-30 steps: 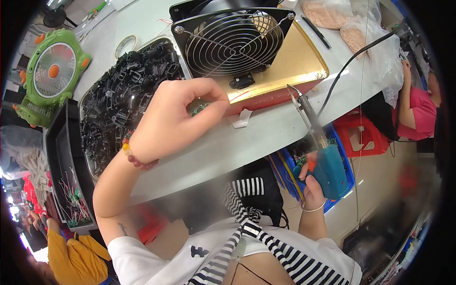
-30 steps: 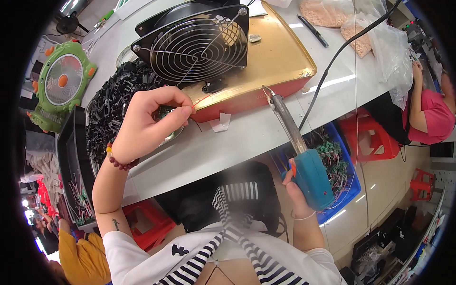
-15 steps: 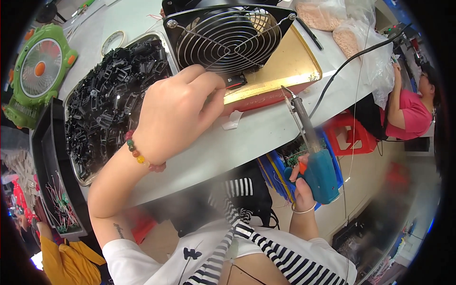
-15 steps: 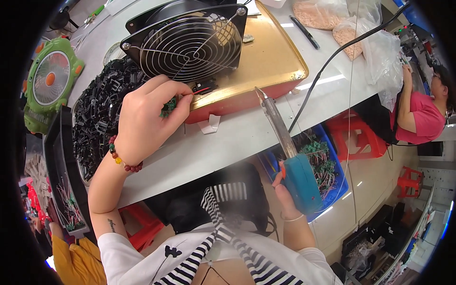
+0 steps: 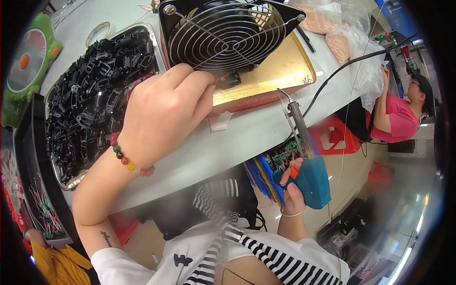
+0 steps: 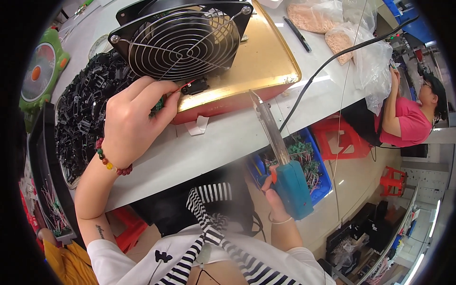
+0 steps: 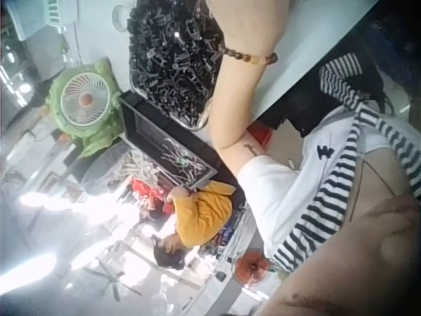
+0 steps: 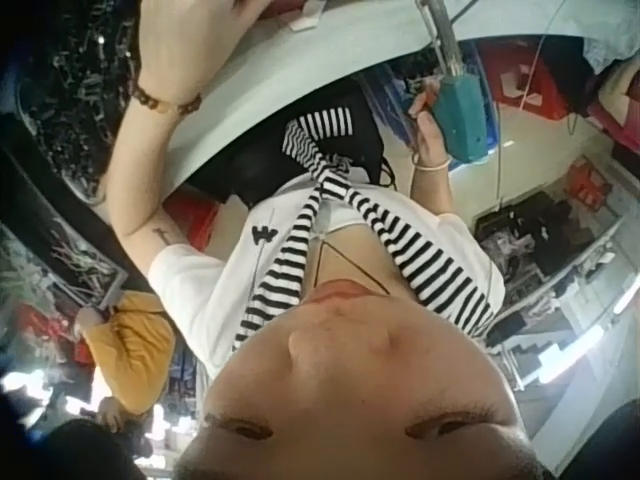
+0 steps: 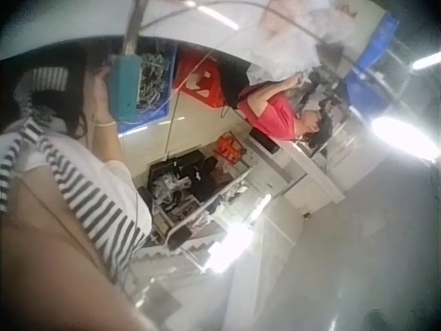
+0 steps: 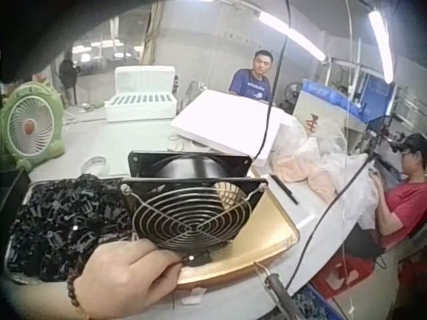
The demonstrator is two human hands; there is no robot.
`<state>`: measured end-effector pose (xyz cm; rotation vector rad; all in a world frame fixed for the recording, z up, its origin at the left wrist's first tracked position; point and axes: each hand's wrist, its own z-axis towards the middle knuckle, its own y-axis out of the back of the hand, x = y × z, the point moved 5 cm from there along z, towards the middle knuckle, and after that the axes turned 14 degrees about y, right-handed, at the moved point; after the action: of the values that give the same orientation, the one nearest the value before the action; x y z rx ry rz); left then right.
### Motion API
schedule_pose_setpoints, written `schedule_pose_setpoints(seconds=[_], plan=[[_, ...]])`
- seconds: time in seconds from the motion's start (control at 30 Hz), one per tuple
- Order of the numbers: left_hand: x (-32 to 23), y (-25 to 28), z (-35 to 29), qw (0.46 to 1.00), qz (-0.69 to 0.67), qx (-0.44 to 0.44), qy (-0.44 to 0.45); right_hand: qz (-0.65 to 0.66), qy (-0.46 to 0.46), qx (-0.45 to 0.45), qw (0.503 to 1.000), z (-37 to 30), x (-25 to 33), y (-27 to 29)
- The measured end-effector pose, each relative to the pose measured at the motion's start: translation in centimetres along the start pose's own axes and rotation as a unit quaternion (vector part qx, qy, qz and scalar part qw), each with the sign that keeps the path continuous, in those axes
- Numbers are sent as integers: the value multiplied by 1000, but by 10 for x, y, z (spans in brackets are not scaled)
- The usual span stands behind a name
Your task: The person assembles electrical components by connecting wires from circuit boards to switches and soldering the joints using a soldering iron.
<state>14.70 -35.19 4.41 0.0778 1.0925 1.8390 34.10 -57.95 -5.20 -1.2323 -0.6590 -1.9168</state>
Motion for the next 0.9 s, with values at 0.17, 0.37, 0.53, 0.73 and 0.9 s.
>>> schedule_pose_setpoints(seconds=[0.17, 0.37, 0.53, 0.73, 0.9], plan=[[-1, -1, -2, 998, 49, -21, -26, -4, 4, -7, 1000, 0, 2, 1], [0, -3, -2, 997, 49, -35, -38, 1, 15, -3, 1000, 0, 0, 1], [-3, -4, -2, 997, 47, -40, -50, 1, 10, -2, 1000, 0, 1, 0], [-2, -4, -3, 997, 51, -29, -48, 24, 12, -5, 1000, 0, 2, -1], [-1, -5, -3, 996, 51, -41, -55, 18, -7, -3, 1000, -2, 2, 1]])
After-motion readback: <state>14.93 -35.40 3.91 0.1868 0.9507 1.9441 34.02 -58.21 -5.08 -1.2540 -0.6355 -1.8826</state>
